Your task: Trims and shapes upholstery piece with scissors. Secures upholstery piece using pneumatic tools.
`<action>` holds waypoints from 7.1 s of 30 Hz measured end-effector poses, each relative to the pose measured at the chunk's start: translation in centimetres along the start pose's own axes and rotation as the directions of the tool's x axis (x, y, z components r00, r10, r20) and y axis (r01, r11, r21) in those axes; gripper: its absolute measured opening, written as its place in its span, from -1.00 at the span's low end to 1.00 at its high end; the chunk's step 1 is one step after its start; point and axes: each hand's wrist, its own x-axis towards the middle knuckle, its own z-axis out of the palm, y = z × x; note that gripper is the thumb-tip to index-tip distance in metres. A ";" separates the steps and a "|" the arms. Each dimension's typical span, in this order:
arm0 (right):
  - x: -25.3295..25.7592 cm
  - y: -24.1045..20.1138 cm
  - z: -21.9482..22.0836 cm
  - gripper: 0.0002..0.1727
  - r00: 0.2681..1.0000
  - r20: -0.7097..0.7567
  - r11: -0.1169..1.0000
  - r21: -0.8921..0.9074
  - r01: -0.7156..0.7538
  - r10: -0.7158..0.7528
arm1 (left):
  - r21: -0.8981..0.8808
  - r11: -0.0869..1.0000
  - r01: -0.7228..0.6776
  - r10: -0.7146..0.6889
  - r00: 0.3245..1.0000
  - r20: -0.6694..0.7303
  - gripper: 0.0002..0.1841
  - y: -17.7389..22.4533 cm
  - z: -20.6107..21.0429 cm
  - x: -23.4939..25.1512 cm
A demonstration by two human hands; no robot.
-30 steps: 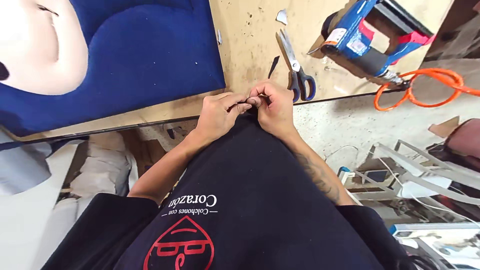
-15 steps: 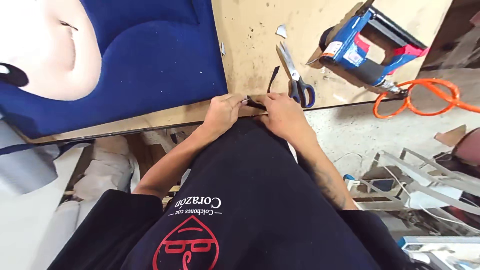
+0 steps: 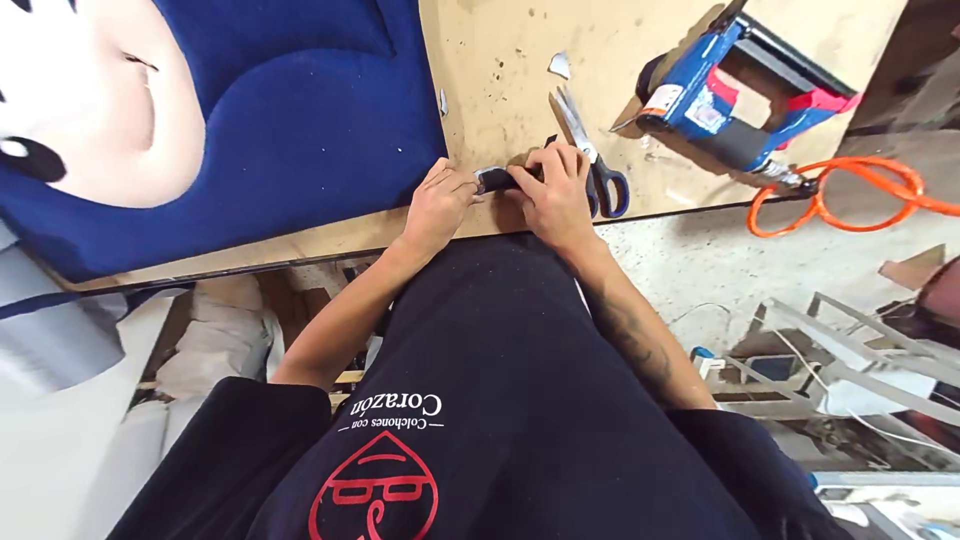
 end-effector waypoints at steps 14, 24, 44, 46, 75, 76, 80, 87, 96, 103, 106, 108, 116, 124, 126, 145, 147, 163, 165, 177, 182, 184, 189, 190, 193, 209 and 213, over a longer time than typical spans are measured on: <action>-0.3 -2.1 -0.4 -0.71 0.962 0.100 0.963 0.113 0.244 -0.255 | -0.104 0.985 -0.136 0.136 0.991 -0.002 -0.78 -1.3 0.6 -1.6; 0.2 -1.7 1.9 -0.76 0.966 -0.017 0.946 0.199 0.257 -0.259 | -0.081 0.977 -0.199 0.190 0.976 -0.106 -0.76 -2.1 1.9 -2.2; 2.4 -2.7 -0.1 -0.74 0.996 0.087 0.926 0.377 -0.015 -0.019 | -0.052 0.979 -0.199 0.180 0.950 -0.255 -0.82 -1.6 4.1 -0.9; 2.3 -2.7 0.3 -0.76 1.000 0.023 0.933 0.360 0.003 -0.012 | -0.032 0.985 -0.170 0.158 0.962 -0.224 -0.79 -1.4 4.0 -1.0; 0.9 -1.9 1.5 -0.79 0.992 -0.122 0.901 0.432 0.039 0.016 | 0.023 0.969 -0.247 0.247 0.949 -0.195 -0.79 -2.3 4.2 -1.9; 0.9 -1.9 1.6 -0.79 0.991 -0.130 0.900 0.435 0.040 0.018 | 0.029 0.969 -0.246 0.247 0.949 -0.194 -0.81 -2.3 4.1 -1.9; 1.1 -1.8 1.4 -0.80 0.994 -0.106 0.891 0.452 0.036 0.014 | 0.077 0.968 -0.238 0.249 0.948 -0.199 -0.78 -2.3 4.2 -1.7; 0.9 -1.7 1.5 -0.83 0.990 -0.137 0.871 0.489 0.048 0.022 | 0.123 0.960 -0.252 0.276 0.925 -0.262 -0.79 -2.3 4.5 -1.7; 0.8 -1.5 1.1 -0.83 0.998 -0.066 0.862 0.507 0.029 0.005 | 0.160 0.955 -0.251 0.282 0.935 -0.216 -0.76 -1.8 4.3 -1.6; 0.8 -1.6 1.3 -0.85 0.994 -0.099 0.865 0.501 0.019 0.036 | 0.116 0.946 -0.303 0.322 0.921 -0.219 -0.79 -2.1 4.5 -1.8; 0.7 -1.7 1.4 -0.85 0.994 -0.096 0.867 0.498 0.011 0.043 | 0.104 0.948 -0.301 0.317 0.920 -0.232 -0.80 -2.2 4.6 -1.9; 0.7 -1.7 1.4 -0.85 0.996 -0.082 0.872 0.490 0.001 0.045 | 0.125 0.951 -0.283 0.305 0.924 -0.229 -0.79 -2.1 4.7 -1.8; 0.9 -1.8 1.3 -0.85 0.995 -0.087 0.868 0.496 0.008 0.040 | 0.141 0.952 -0.272 0.299 0.926 -0.230 -0.79 -2.0 4.7 -1.6; 1.2 -2.3 0.9 -0.80 0.998 -0.042 0.904 0.426 -0.025 0.047 | 0.259 0.937 -0.235 0.259 0.964 -0.062 -0.79 -0.2 2.4 -1.2; 1.1 -2.5 0.7 -0.80 0.997 -0.066 0.900 0.435 -0.016 0.050 | 0.216 0.951 -0.221 0.234 0.972 -0.037 -0.78 0.2 2.4 -0.9; 1.0 -3.0 0.8 -0.80 0.992 -0.109 0.942 0.335 -0.021 0.061 | 0.160 0.977 -0.143 0.152 0.987 -0.047 -0.79 0.3 3.3 -1.3; 0.9 -3.2 0.7 -0.80 0.992 -0.096 0.937 0.347 -0.039 0.077 | 0.099 0.988 -0.117 0.120 0.992 -0.028 -0.77 0.4 3.3 -1.3; 1.1 -2.7 1.6 -0.82 0.977 -0.202 0.919 0.393 0.017 0.068 | 0.357 0.928 -0.108 0.183 0.966 -0.183 -0.78 0.5 3.6 -1.6; 1.1 -2.7 1.7 -0.83 0.976 -0.202 0.917 0.399 0.004 0.083 | 0.360 0.928 -0.094 0.172 0.966 -0.191 -0.77 0.5 3.8 -1.7; 1.7 -3.6 0.7 -0.86 0.977 -0.076 0.903 0.403 -0.151 0.198 | 0.339 0.941 -0.011 0.115 0.951 -0.287 -0.76 0.2 3.9 -1.2; 2.9 -4.8 0.3 -0.85 0.945 -0.021 0.862 0.417 -0.289 0.328 | 0.159 0.986 0.051 0.018 0.915 -0.402 -0.80 -0.8 4.1 -0.4; 3.0 -4.8 0.2 -0.87 0.935 -0.038 0.861 0.403 -0.309 0.353 | 0.165 0.986 -0.004 0.074 0.903 -0.423 -0.80 -1.5 4.6 -0.2; 4.0 -4.9 0.0 -0.87 0.929 -0.046 0.851 0.419 -0.316 0.367 | 0.200 0.970 -0.141 0.216 0.876 -0.431 -0.83 -2.0 3.7 0.0; 3.9 -5.0 -0.1 -0.86 0.933 -0.048 0.857 0.413 -0.306 0.357 | 0.196 0.969 -0.149 0.221 0.878 -0.425 -0.84 -1.7 3.4 0.0; 3.5 -5.1 -0.1 -0.82 0.941 -0.022 0.868 0.394 -0.301 0.337 | 0.140 0.977 -0.163 0.208 0.881 -0.425 -0.84 -1.1 3.4 -0.4; 2.5 -3.6 1.0 -0.91 0.988 -0.103 0.925 0.373 -0.071 0.117 | 0.013 1.000 0.004 -0.001 0.975 -0.220 -0.75 -1.3 3.1 0.4; 2.4 -2.8 2.2 -0.88 0.983 -0.165 0.906 0.422 -0.008 0.085 | -0.018 0.992 -0.121 0.112 0.956 -0.270 -0.75 -2.4 3.4 -0.2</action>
